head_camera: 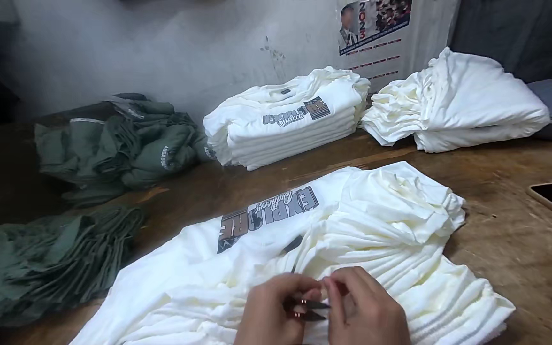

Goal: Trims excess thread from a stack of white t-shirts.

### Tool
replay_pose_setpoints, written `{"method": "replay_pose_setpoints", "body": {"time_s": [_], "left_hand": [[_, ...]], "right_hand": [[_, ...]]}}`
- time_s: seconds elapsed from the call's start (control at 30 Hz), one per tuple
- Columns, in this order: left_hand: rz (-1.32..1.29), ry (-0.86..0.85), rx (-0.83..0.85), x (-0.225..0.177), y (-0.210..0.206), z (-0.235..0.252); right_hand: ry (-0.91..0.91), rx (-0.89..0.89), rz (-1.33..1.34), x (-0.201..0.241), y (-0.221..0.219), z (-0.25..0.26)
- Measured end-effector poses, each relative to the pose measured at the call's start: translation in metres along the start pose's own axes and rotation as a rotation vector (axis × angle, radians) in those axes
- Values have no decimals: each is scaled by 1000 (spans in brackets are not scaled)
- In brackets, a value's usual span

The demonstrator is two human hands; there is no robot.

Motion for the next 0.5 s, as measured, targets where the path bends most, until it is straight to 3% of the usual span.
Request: {"method": "replay_pose_setpoints", "body": {"time_s": [0.1,0.17,0.27,0.37,0.5], "left_hand": [[-163,163,187,13,-18,-2],[-309,157,222,16,-24,6],[-420,35,133,7,-28,17],[-185,4,-98,1,-9,11],[1,-29,-67,-21,-1,-6]], "right_hand": [[-280,71,508,-30,0,5],[-379,125,703,-41,-5,6],[-340,174,731,-40,-7,5],[-295,174,753,-40,-5,2],[-139,193,770,-34,-2,-1]]}}
Point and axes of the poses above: each hand's wrist, its own z-axis towards the middle knuckle, its own y-axis out of the back of the hand, x = y × z, the point moved 10 cm from there along z, towards the middle knuckle, and after that the axes turned 6 degrees about -y, right-handed, at the moved point
